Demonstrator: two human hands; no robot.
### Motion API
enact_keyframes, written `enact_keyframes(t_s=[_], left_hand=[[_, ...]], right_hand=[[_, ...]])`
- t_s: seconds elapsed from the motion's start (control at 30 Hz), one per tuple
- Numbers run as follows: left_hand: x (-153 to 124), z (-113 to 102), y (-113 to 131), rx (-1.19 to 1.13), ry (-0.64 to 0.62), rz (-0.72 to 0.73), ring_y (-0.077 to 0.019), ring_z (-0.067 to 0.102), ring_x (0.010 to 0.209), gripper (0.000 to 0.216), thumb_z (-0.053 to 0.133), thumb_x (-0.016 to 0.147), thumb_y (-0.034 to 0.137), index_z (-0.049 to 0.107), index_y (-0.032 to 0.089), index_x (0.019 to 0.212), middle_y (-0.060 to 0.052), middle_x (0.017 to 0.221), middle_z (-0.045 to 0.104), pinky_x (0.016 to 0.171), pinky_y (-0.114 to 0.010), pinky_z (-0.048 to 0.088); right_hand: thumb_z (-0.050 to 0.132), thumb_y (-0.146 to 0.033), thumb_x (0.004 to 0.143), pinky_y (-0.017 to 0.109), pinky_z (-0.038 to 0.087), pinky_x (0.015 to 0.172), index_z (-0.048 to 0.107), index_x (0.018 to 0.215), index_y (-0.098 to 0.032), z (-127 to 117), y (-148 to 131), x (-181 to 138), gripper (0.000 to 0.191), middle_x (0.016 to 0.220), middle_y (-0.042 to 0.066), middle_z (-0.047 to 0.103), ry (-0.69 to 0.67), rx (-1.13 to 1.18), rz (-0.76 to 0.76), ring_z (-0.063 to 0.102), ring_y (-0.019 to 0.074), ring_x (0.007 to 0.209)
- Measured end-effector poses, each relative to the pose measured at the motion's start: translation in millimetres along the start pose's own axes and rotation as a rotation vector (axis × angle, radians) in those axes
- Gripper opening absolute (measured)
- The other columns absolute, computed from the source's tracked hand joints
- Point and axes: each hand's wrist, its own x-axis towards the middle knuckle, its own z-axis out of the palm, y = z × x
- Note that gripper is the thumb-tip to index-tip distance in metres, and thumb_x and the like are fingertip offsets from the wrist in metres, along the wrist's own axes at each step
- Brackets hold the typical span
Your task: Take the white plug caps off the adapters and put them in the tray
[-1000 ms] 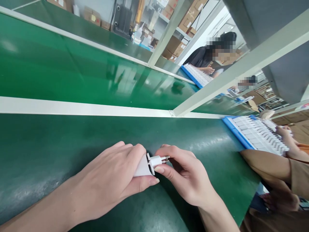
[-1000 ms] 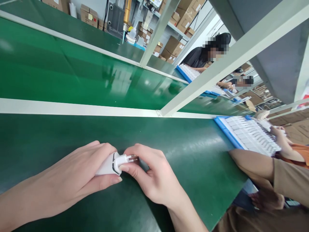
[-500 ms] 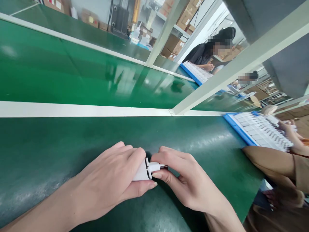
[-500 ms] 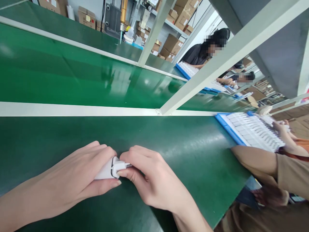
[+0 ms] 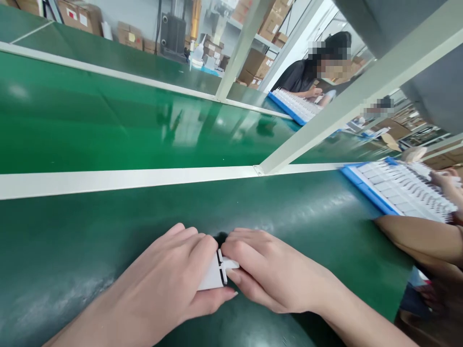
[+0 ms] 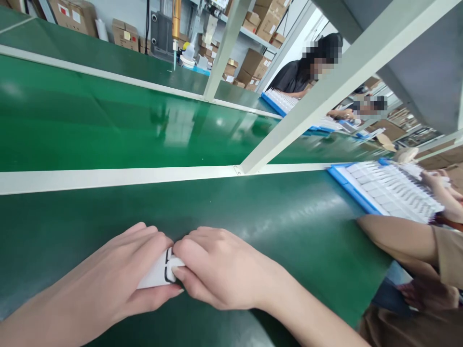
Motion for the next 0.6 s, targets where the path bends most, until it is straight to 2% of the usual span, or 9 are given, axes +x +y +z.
enact_keyframes(t_s=[0.2,0.4,0.6], left_hand=[[5.3,2.2,-2.8,0.046,-0.019,0.03,-0.0184,0.053,0.063,0.027,0.064,0.091,0.029,0.043,0.022,0.076,0.002,0.071,0.058,0.061,-0.033,0.036],[8.4,1.5,-3.1,0.016,-0.096,0.025,-0.0181,0.052,0.063,0.022,0.061,0.093,0.033,0.048,0.021,0.079,0.002,0.071,0.059,0.063,-0.034,0.036],[9.4,-0.4,-0.5,0.029,-0.143,0.013,-0.0182,0.054,0.067,0.023,0.058,0.096,0.034,0.045,0.022,0.081,0.001,0.074,0.061,0.064,-0.034,0.036]], right_hand=[[0.037,-0.027,0.107,0.029,0.039,0.065,0.051,0.084,-0.021,-9.0,4.8,6.2,0.028,0.076,0.004,0.059,-0.08,-0.026,-0.042,0.048,0.0176,0.068],[0.04,-0.019,0.103,0.032,0.037,0.059,0.054,0.077,-0.021,-7.0,5.4,0.6,0.03,0.071,0.003,0.058,-0.073,-0.033,-0.115,0.043,0.018,0.06],[0.038,-0.021,0.105,0.031,0.038,0.06,0.054,0.079,-0.022,-3.8,4.0,-0.8,0.03,0.072,0.003,0.059,-0.033,-0.02,-0.088,0.045,0.0175,0.061]])
